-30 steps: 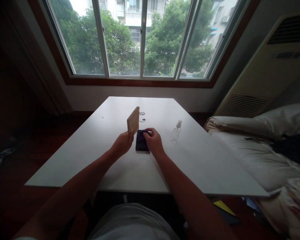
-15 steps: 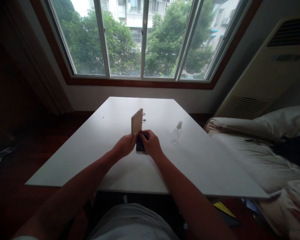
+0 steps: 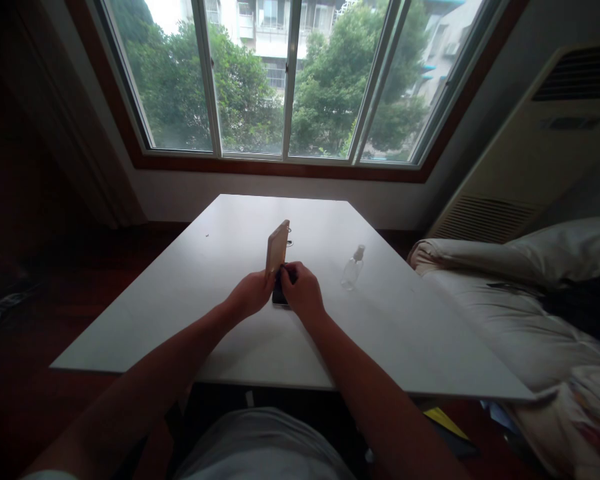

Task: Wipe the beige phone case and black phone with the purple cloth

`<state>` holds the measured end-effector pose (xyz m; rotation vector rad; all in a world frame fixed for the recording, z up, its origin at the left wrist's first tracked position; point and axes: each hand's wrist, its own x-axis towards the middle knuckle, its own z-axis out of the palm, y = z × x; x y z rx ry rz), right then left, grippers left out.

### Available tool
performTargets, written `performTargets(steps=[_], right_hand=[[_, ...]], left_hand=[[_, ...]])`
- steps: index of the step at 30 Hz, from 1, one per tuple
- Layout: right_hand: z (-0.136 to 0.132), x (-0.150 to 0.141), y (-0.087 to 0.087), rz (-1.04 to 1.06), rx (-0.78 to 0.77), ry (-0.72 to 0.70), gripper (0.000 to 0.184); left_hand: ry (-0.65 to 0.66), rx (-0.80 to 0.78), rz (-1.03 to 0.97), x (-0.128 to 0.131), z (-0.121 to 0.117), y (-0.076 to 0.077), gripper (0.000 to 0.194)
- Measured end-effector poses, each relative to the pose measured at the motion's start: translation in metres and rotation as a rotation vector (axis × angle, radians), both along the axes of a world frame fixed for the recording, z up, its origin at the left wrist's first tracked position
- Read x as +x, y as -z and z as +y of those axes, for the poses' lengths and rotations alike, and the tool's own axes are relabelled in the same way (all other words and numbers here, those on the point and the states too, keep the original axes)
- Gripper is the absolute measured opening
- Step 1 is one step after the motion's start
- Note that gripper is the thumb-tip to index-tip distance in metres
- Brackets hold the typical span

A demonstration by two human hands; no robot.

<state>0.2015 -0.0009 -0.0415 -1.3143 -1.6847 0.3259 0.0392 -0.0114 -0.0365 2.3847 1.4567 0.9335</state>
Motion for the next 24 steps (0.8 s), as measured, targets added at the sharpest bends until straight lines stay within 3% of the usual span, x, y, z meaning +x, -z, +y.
performTargets(steps=[8, 12, 19, 22, 24], right_hand=[[0.002, 0.001, 0.001, 0.013, -0.006, 0.06, 0.028], [0.0, -0.003, -0.003, 0.024, -0.015, 0.075, 0.027], [0.003, -0.006, -0.006, 0.137, -0.16, 0.071, 0.028], [0.006, -0.004, -0.004, 0.3, -0.233, -0.002, 0.023], [0.008, -0.002, -0.001, 0.505, -0.343, -0.136, 0.017]], left_hand=[[0.024, -0.014, -0.002, -0.002, -0.005, -0.005, 0.053], [0.076, 0.003, -0.012, -0.002, -0.008, -0.008, 0.045], [0.085, 0.029, -0.03, -0.001, -0.013, -0.01, 0.037], [0.078, 0.058, 0.006, 0.0, -0.012, -0.009, 0.04], [0.062, 0.076, 0.04, 0.001, -0.011, -0.005, 0.042]])
